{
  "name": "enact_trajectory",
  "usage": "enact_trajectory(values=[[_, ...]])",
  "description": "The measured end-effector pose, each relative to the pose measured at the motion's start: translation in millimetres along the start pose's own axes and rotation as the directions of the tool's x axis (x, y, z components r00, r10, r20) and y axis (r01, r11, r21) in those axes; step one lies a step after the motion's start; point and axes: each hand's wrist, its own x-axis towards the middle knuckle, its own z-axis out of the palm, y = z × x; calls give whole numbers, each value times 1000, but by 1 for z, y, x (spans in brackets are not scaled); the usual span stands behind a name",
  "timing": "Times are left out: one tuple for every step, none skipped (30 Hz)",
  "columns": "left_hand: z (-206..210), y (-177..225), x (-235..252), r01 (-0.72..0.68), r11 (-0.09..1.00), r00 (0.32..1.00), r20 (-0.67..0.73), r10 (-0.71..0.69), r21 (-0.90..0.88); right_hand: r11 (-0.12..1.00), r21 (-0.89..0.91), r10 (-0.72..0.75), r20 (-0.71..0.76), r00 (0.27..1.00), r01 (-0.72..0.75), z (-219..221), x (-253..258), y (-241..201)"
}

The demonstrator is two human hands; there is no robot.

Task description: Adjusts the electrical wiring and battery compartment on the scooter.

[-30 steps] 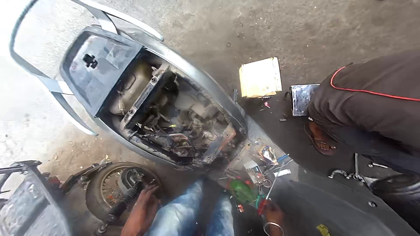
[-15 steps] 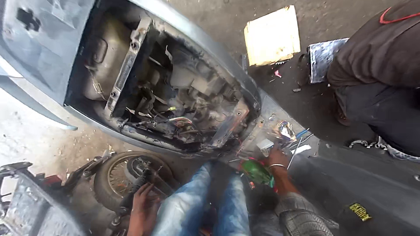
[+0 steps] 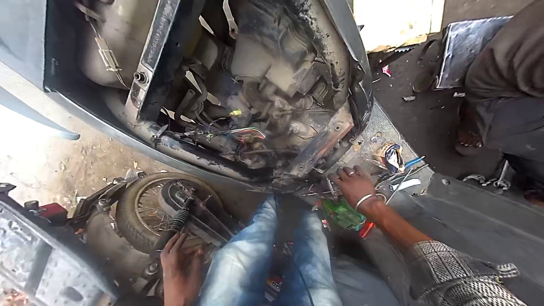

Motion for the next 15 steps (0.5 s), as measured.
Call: enact_trajectory(values=[[2,-2,-2,18,1000,1000,2,-18,-14,1000,-6,22,22,1000,-22,2,-5,0],[4,-3,-5,36,999,999,7,-36,-17,999,-13,36,26,999,-36,6,-11,2],[6,-5,-7,52,999,999,16,-51,-17,999,-19,38,21,999,-38,10,-15,5],[8,-6,-8,66,998,998,21,-66,-14,999,-27,27,19,999,-27,12,-16,8],[8,-7,-7,78,997,997,21,-77,-14,999,-38,4,17,1000,-4,11,-15,10],[7,-8,-6,90,996,996,19,-90,-17,998,-53,-31,6,1000,31,11,-10,11],[6,-9,-5,106,994,994,13,-106,-20,995,-68,-80,-9,997,79,11,-4,12],[4,-13,-5,124,992,992,8,-124,-27,989,-78,-128,-15,992,126,11,2,12],[4,-16,-4,142,989,990,6,-142,-33,983,-90,-160,-20,987,158,13,8,13],[4,-19,-4,155,987,988,1,-155,-29,980,-95,-178,-18,984,175,16,15,14],[4,-20,-4,168,986,986,-3,-168,-15,980,-96,-178,-13,984,176,20,21,14],[4,-20,0,173,985,985,-5,-173,3,982,-96,-167,-11,986,165,24,26,12],[2,-19,6,169,985,986,-4,-169,23,983,-93,-158,-24,987,155,26,29,10],[0,-18,6,164,986,986,3,-164,39,986,-85,-147,-38,988,144,27,26,9],[-1,-16,6,160,986,987,13,-161,48,991,-59,-123,-50,991,120,26,18,9]])
